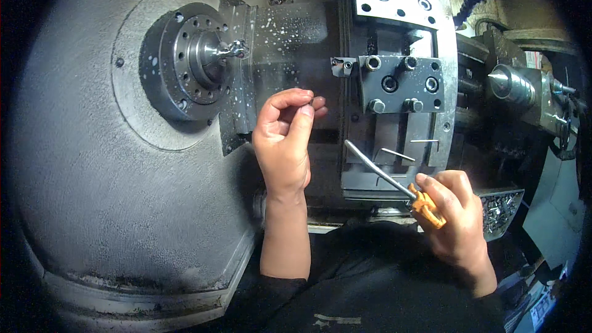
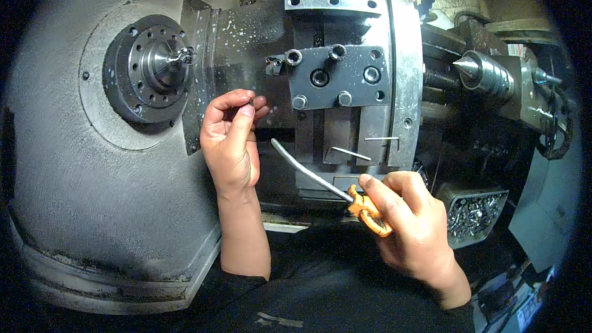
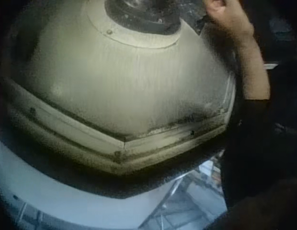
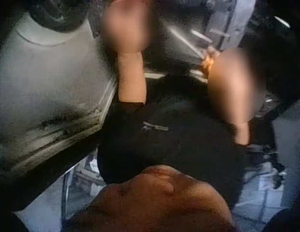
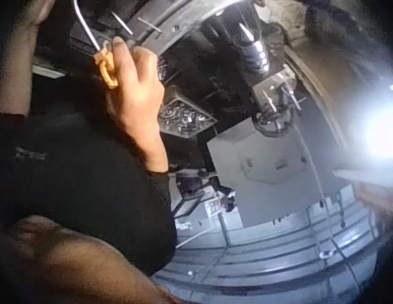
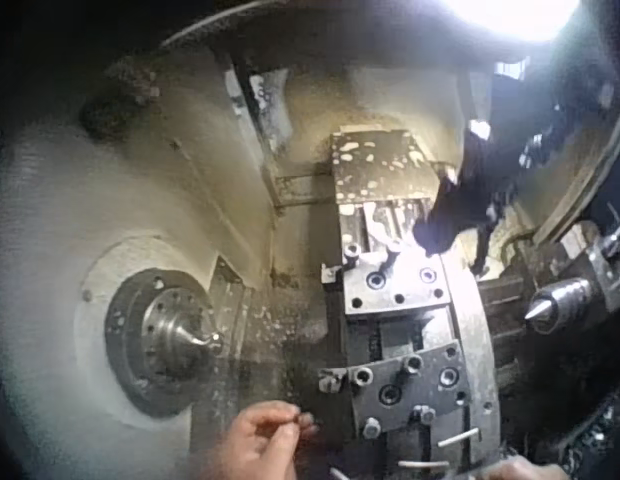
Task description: The person replaces a cutting insert on a lathe tool holder by loosening the screw with a hex wrench, seating a new insert, and tightening it in place.
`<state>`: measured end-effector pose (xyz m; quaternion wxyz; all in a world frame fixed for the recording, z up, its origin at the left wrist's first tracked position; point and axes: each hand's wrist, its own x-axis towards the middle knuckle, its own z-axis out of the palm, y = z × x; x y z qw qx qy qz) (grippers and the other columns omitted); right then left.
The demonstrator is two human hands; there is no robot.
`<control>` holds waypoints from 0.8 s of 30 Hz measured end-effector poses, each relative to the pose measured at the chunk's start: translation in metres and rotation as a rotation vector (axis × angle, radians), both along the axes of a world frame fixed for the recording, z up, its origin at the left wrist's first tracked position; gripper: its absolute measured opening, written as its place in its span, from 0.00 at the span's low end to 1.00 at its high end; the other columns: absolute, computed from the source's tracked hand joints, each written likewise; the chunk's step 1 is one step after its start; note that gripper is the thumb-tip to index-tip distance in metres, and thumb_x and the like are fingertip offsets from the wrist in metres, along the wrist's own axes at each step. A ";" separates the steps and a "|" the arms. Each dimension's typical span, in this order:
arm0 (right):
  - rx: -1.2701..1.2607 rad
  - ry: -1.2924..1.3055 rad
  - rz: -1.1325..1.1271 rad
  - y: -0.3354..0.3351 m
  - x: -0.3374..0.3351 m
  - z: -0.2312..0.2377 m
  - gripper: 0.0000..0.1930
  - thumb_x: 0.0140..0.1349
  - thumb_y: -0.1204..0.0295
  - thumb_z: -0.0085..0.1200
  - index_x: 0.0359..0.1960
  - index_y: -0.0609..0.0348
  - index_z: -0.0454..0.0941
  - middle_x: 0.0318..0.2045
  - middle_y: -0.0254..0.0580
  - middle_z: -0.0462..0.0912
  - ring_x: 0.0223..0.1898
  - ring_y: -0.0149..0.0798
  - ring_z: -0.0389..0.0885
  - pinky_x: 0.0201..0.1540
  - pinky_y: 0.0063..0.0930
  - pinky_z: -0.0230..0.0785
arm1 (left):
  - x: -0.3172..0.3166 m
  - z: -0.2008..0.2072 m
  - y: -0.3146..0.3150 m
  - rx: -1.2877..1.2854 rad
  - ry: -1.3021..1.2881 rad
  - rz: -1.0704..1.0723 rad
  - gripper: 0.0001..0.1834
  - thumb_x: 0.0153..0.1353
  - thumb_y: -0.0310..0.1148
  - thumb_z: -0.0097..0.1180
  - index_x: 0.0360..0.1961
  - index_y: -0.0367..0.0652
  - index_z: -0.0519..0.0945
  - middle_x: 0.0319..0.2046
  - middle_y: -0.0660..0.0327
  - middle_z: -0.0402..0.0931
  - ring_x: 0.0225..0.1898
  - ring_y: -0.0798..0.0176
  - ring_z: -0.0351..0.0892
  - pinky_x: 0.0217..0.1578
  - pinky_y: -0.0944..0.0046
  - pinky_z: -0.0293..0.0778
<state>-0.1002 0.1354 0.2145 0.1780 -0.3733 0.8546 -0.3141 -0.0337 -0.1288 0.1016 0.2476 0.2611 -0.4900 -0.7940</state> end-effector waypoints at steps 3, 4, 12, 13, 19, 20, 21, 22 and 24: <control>0.011 0.024 0.025 0.000 0.003 0.003 0.32 0.49 0.83 0.70 0.60 0.56 0.83 0.41 0.47 0.81 0.35 0.50 0.86 0.35 0.39 0.81 | -0.005 0.004 -0.006 0.020 -0.017 -0.011 0.10 0.72 0.19 0.59 0.52 0.37 0.82 0.51 0.54 0.85 0.51 0.58 0.87 0.57 0.55 0.85; 0.013 0.016 -0.003 0.001 0.005 0.005 0.31 0.50 0.82 0.71 0.60 0.56 0.83 0.41 0.48 0.81 0.35 0.49 0.85 0.35 0.39 0.80 | -0.008 0.004 -0.007 0.018 -0.002 0.002 0.10 0.72 0.19 0.59 0.52 0.37 0.82 0.51 0.54 0.85 0.51 0.58 0.87 0.57 0.55 0.85; 0.022 0.055 -0.043 0.009 0.018 0.009 0.33 0.53 0.77 0.75 0.64 0.54 0.81 0.43 0.49 0.81 0.37 0.50 0.86 0.37 0.39 0.80 | -0.049 0.011 -0.022 -0.251 -0.026 -0.090 0.12 0.72 0.22 0.65 0.54 0.37 0.85 0.46 0.60 0.88 0.48 0.70 0.86 0.53 0.68 0.80; 0.020 0.053 -0.050 0.010 0.019 0.010 0.33 0.53 0.77 0.76 0.64 0.54 0.81 0.43 0.49 0.81 0.37 0.50 0.86 0.37 0.39 0.80 | -0.053 0.013 -0.023 -0.288 -0.042 -0.106 0.11 0.72 0.22 0.64 0.53 0.37 0.86 0.45 0.62 0.88 0.47 0.72 0.86 0.52 0.69 0.80; 0.030 0.053 -0.081 0.013 0.019 0.016 0.32 0.55 0.78 0.74 0.63 0.56 0.80 0.44 0.52 0.81 0.39 0.53 0.85 0.39 0.42 0.80 | -0.057 0.025 -0.029 -0.380 -0.020 -0.170 0.13 0.70 0.20 0.64 0.55 0.38 0.86 0.43 0.62 0.88 0.45 0.72 0.85 0.51 0.70 0.80; 0.029 0.058 -0.094 0.014 0.019 0.015 0.31 0.55 0.78 0.74 0.63 0.56 0.80 0.44 0.53 0.81 0.39 0.54 0.85 0.40 0.42 0.80 | -0.058 0.027 -0.028 -0.383 -0.024 -0.193 0.15 0.70 0.19 0.64 0.56 0.39 0.86 0.43 0.62 0.87 0.45 0.72 0.85 0.50 0.70 0.80; 0.028 0.057 -0.095 0.015 0.018 0.014 0.31 0.55 0.78 0.74 0.63 0.56 0.80 0.44 0.53 0.81 0.39 0.54 0.85 0.40 0.42 0.80 | -0.058 0.030 -0.027 -0.384 -0.025 -0.194 0.15 0.70 0.19 0.64 0.56 0.39 0.86 0.43 0.62 0.87 0.45 0.72 0.85 0.50 0.70 0.80; 0.024 0.060 -0.095 0.017 0.017 0.014 0.31 0.55 0.78 0.74 0.63 0.57 0.80 0.44 0.53 0.80 0.39 0.54 0.85 0.40 0.42 0.80 | -0.058 0.032 -0.027 -0.400 -0.028 -0.222 0.18 0.70 0.19 0.64 0.60 0.39 0.83 0.44 0.63 0.86 0.45 0.72 0.83 0.51 0.71 0.79; 0.019 0.063 -0.094 0.017 0.015 0.013 0.32 0.55 0.78 0.74 0.64 0.57 0.80 0.44 0.54 0.80 0.40 0.54 0.85 0.40 0.41 0.80 | -0.059 0.034 -0.028 -0.415 -0.031 -0.250 0.21 0.70 0.18 0.64 0.63 0.39 0.81 0.44 0.63 0.84 0.46 0.73 0.81 0.52 0.72 0.77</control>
